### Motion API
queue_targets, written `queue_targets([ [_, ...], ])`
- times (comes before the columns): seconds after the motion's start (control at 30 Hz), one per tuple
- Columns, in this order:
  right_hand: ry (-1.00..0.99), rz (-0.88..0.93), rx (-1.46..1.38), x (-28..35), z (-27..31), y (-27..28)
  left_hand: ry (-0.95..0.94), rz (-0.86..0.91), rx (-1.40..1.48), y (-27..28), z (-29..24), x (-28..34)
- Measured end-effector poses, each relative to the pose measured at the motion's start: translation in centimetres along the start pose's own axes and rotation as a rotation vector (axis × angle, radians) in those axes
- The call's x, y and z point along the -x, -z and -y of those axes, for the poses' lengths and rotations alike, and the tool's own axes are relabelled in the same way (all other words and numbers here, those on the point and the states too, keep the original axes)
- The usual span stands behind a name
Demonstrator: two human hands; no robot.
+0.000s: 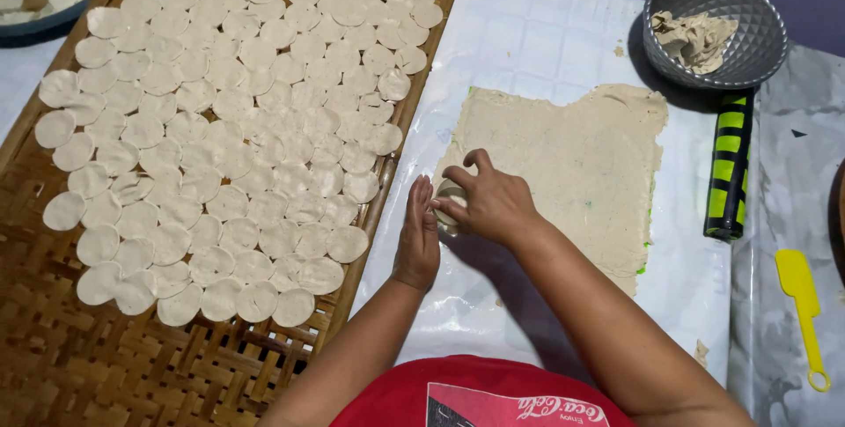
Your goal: Rolling out a flat sheet of dough and using a circular cutter to create uniform dough circles for food preparation.
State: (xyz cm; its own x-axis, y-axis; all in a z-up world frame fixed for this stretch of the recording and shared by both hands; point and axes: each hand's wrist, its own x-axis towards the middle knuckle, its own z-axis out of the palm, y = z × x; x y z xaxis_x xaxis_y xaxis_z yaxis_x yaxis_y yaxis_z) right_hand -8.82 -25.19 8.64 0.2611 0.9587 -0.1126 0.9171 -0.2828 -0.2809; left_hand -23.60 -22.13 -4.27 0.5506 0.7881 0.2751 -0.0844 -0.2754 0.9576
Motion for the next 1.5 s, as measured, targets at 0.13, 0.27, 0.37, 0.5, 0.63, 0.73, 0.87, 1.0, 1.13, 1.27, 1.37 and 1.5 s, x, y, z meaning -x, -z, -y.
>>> queue_targets([
  [0.13, -0.045, 0.142, 0.012, -1.3, -0.7, -4.2, 0.007, 0.007, -0.019, 0.1, 0.3, 0.1],
  [0.27, -0.078, 0.109, -0.109, -1.3, -1.2, -5.2, 0.007, 0.017, 0.005, 0.0, 0.1, 0.2],
  [0.37, -0.039, 0.123, -0.114, -1.8, -1.2, -4.8, 0.019, 0.016, -0.008, 0.2, -0.2, -0.1],
  [0.5, -0.132, 0.144, -0.160, -1.7, -0.7, -4.7, 0.072, 0.010, -0.017, 0.0, -0.6, 0.0],
  [0.63, 0.012, 0.168, -0.125, -1.9, -1.3, -4.7, 0.062, 0.005, -0.003, 0.1, -0.5, -0.8],
  [0.73, -0.066, 0.174, -0.157, -1.6, -1.2, -4.7, 0.055, 0.000, 0.008, 0.0, -0.1, 0.0],
  [0.87, -0.057, 0.175, -0.219, -2.3, -3.0, -3.9, -0.010, -0.023, 0.014, 0.2, 0.5, 0.1],
  [1.0, -0.116, 0.035, -0.359, -1.1, -6.4, -2.7, -0.033, -0.045, 0.044, 0.0, 0.5, 0.3],
  [1.13, -0.208, 0.072, -0.220, 1.4, -6.7, -0.9, -0.031, -0.041, 0.049, -0.1, 0.7, 0.1],
  [1.27, -0.190, 0.112, -0.154, 2.4, -6.1, -1.6, -0.034, -0.043, 0.065, -0.1, 0.9, 0.5],
  [1.37, -0.188, 0.130, -0.143, 2.4, -5.9, -2.1, -0.040, -0.040, 0.063, -0.1, 0.7, 0.3],
  [1.5, -0.211, 0.171, -0.137, 2.5, -5.3, -2.6, -0.027, -0.030, 0.047, 0.0, 0.6, 0.3],
])
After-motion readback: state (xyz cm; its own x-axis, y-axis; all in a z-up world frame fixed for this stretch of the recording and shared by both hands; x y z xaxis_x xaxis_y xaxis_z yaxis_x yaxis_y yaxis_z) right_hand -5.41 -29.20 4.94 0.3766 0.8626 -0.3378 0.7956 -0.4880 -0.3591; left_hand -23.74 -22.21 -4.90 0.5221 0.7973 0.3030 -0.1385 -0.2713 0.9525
